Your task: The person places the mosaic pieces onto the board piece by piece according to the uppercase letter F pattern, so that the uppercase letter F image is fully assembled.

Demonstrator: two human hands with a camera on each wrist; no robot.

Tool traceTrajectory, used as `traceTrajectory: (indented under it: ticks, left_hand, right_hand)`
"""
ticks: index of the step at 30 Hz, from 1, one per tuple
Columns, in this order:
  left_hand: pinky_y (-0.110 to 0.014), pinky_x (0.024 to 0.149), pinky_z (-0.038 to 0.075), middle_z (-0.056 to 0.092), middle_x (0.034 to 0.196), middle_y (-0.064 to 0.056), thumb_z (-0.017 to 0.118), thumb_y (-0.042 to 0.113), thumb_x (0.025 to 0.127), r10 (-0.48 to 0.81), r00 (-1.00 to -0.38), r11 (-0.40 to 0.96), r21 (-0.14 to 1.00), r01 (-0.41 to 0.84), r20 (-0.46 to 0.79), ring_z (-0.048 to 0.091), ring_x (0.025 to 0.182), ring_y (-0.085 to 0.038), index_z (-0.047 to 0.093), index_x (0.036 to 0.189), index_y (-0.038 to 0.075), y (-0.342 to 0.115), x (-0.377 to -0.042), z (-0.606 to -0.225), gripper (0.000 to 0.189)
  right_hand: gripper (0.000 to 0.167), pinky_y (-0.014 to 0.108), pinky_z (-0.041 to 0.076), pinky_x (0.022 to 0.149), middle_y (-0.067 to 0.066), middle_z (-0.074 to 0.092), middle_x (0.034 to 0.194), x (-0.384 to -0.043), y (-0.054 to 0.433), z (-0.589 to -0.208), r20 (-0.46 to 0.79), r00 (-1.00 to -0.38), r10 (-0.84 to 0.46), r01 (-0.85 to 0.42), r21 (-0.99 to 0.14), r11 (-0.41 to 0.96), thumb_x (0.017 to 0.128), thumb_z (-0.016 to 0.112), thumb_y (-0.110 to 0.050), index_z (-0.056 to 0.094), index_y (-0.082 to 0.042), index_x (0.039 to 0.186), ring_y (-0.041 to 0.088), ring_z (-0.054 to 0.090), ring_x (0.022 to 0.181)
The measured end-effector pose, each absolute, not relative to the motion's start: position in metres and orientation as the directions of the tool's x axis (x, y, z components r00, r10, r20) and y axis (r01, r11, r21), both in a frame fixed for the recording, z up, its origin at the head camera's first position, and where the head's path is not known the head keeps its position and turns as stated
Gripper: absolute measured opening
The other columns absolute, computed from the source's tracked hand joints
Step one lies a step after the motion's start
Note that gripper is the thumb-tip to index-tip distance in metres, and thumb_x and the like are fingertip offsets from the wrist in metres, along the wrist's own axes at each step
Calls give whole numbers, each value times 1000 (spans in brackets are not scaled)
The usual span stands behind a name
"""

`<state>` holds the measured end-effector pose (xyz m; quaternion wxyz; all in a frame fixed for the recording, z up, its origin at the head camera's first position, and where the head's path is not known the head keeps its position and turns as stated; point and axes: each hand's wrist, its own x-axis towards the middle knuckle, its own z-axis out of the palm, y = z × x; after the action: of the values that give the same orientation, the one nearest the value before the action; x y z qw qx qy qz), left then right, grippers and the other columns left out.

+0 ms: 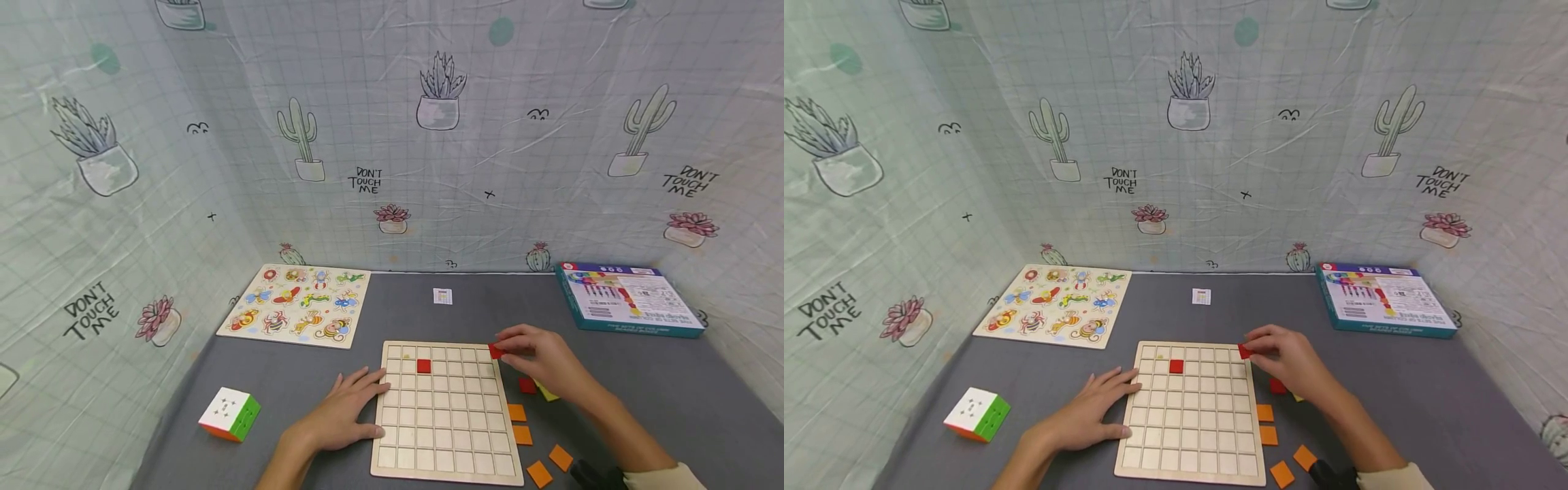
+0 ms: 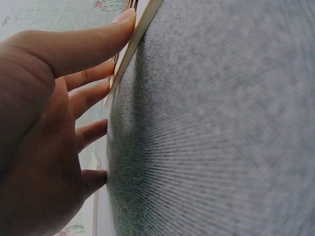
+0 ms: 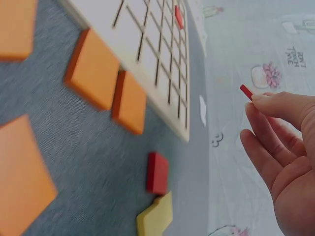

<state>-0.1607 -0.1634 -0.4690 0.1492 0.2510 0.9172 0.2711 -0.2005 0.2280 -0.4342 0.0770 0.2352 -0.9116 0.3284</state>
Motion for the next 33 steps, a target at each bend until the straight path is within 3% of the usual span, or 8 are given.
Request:
traceTrajectory:
  ticks: [10, 20, 33]
  left_hand:
    - [-79, 119, 12, 38, 166, -2, 78, 40, 88, 541, -831, 723, 576, 381, -130, 25, 157, -40, 52, 149, 19, -163, -161, -470, 70]
    - [-80, 117, 14, 41, 164, -4, 81, 38, 85, 537, -837, 715, 581, 389, -101, 28, 156, -41, 56, 145, 16, -164, -162, -469, 68]
    - [-78, 119, 16, 42, 163, -3, 82, 40, 84, 532, -840, 732, 560, 389, -112, 29, 156, -39, 58, 144, 18, -164, -163, -470, 68]
  right_hand:
    - [19, 17, 60, 78, 6, 74, 117, -207, 206, -431, 275, -884, -378, -461, -649, 606, 90, 77, -10, 80, -9, 109, 19, 71, 100]
    - [16, 18, 59, 76, 5, 77, 110, -214, 178, -442, 214, -899, -381, -415, -692, 591, 89, 78, -16, 81, -11, 104, 20, 72, 96]
    - [17, 17, 57, 73, 4, 79, 104, -218, 143, -466, 148, -909, -389, -380, -675, 632, 84, 82, -14, 82, -10, 101, 14, 71, 87]
